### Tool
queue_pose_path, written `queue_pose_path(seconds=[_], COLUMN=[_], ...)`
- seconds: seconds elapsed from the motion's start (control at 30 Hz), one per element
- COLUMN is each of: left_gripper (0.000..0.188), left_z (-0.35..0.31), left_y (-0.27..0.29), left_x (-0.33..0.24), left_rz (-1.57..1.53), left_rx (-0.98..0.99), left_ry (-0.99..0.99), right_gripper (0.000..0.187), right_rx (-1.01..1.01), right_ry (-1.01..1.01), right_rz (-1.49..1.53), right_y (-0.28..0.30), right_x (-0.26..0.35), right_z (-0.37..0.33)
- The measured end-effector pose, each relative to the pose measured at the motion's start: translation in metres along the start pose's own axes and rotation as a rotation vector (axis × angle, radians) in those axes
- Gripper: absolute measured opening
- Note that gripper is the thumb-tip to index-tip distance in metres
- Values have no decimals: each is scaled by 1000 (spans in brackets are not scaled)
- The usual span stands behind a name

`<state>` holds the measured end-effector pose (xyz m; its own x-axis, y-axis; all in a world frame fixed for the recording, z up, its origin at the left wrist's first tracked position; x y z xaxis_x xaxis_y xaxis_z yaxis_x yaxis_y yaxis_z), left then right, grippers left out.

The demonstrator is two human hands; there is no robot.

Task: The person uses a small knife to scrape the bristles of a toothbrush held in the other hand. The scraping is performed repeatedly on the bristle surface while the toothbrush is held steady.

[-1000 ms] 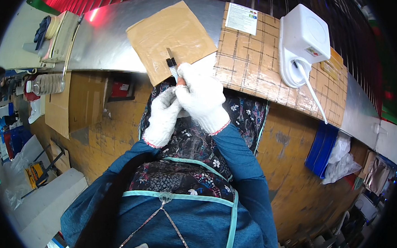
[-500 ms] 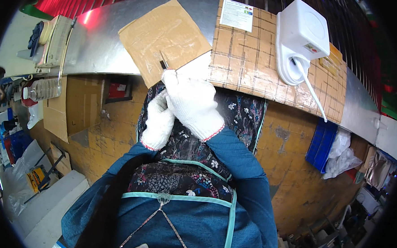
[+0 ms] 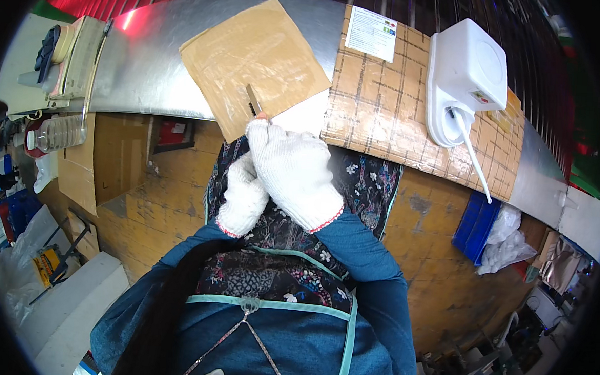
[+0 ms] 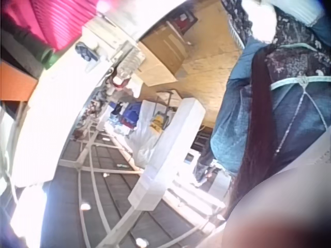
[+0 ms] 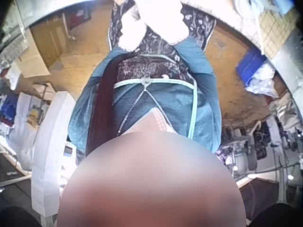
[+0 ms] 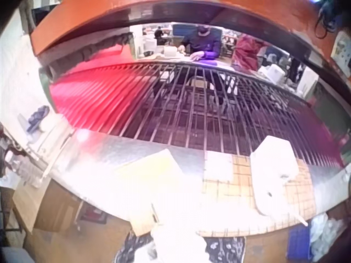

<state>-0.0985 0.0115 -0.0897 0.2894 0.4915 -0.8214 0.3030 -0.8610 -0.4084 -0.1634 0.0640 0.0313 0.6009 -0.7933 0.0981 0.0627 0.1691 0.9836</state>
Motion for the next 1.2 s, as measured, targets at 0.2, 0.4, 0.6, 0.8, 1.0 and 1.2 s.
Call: queue_pose_path(seconds=[0.2,0.4,0.6,0.8,1.0,1.2], left_gripper=[41,40,38,30,27,27], left_z=[-2,1,-2,-5,-4,-4], left_y=[2,1,-7,-9,-9,-7], left_x=[3,-1,-14,-15,-22,-24], left_rz=[62,76,55,35,153,165], left_rx=[-14,-11,-32,-41,-44,-68], left_ry=[21,21,81,153,48,10], right_gripper=[23,20,22,30,33,23], right_rx=[-35,-2,-109,-254,-235,-233], right_ry=[46,32,-285,-247,-231,-187], right_rz=[-59,7,196,373,404,412], right_y=[2,1,-1,17,17,21], right_x=[5,3,-37,-42,-34,-30], right_z=[3,-3,5,-15,-21,-20])
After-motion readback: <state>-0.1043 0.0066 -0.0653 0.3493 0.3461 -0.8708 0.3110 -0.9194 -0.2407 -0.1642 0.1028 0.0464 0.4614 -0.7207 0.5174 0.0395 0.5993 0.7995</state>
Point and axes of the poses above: each hand's wrist, its own z-axis towards the middle knuckle, its own y-axis out of the back of the hand, x = y × z, the point moved 10 cm from there along z, towards the middle knuckle, and after that the axes turned 7 degrees about -z, right-handed, at the moved point
